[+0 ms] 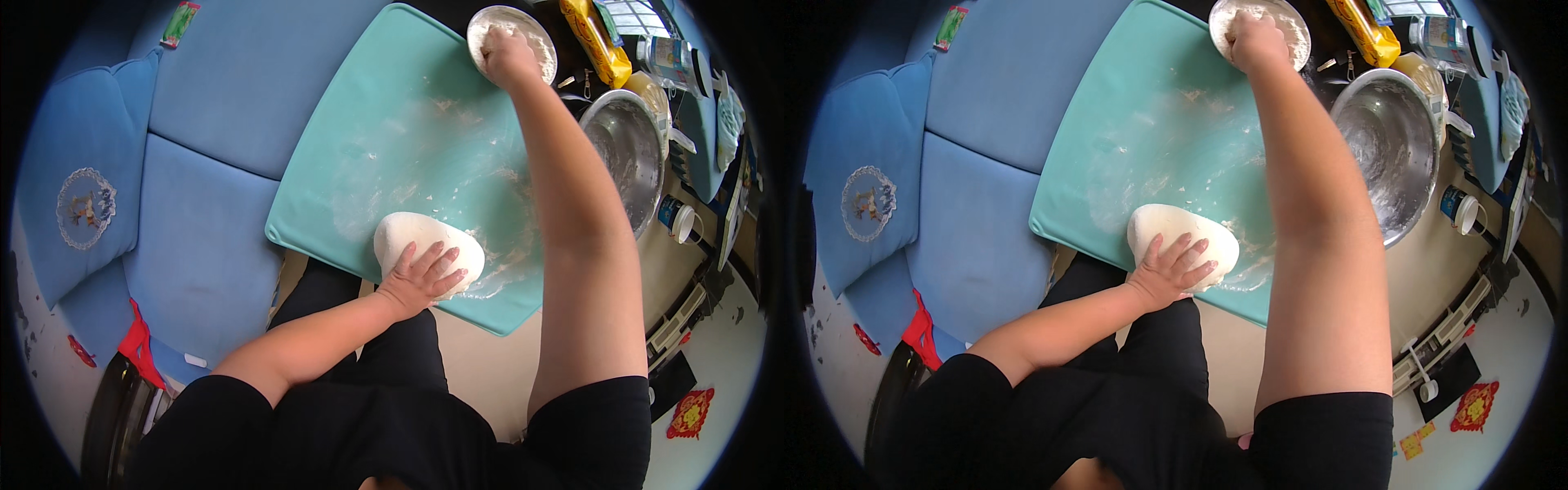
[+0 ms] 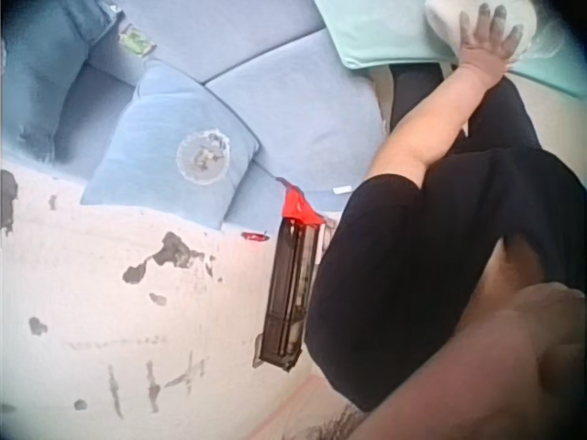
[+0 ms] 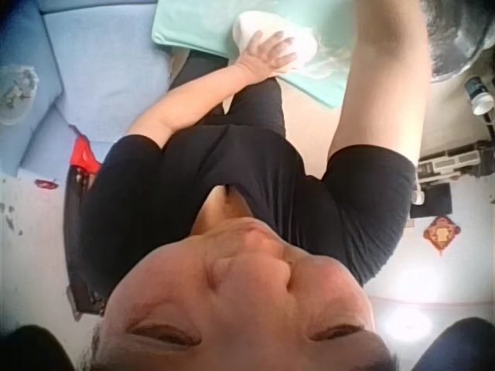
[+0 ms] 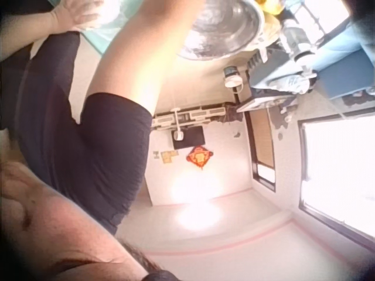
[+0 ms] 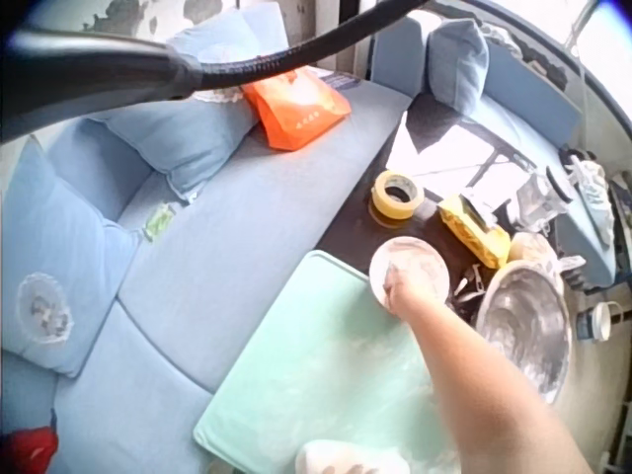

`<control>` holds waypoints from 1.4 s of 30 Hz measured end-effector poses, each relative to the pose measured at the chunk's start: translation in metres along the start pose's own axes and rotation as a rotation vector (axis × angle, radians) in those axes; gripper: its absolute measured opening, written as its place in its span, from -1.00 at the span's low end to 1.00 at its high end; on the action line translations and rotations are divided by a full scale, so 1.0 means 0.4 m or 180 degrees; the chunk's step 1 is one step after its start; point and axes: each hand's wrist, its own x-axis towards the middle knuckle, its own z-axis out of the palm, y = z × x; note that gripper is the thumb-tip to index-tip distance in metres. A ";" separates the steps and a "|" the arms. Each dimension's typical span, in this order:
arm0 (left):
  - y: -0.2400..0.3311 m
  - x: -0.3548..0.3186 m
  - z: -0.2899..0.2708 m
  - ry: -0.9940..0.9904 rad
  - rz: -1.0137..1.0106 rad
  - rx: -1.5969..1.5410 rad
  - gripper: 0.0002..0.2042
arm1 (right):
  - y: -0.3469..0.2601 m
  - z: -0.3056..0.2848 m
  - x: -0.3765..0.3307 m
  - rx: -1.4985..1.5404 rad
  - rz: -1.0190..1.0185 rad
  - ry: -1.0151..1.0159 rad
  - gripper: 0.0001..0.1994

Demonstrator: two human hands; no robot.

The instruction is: The person kneads a large ball of dough on a green cutting board, repeatedly folding, pressing, and turning it. They occasionally add flour from a nearby bowl to prevent sticking. The person briefly handles a remote control before resuming the kneading process.

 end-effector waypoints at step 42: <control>-0.040 -0.051 -0.034 -0.0743 0.0398 -0.0174 -0.13 | 0.043 -0.127 -0.280 0.3681 0.0804 0.0091 -0.63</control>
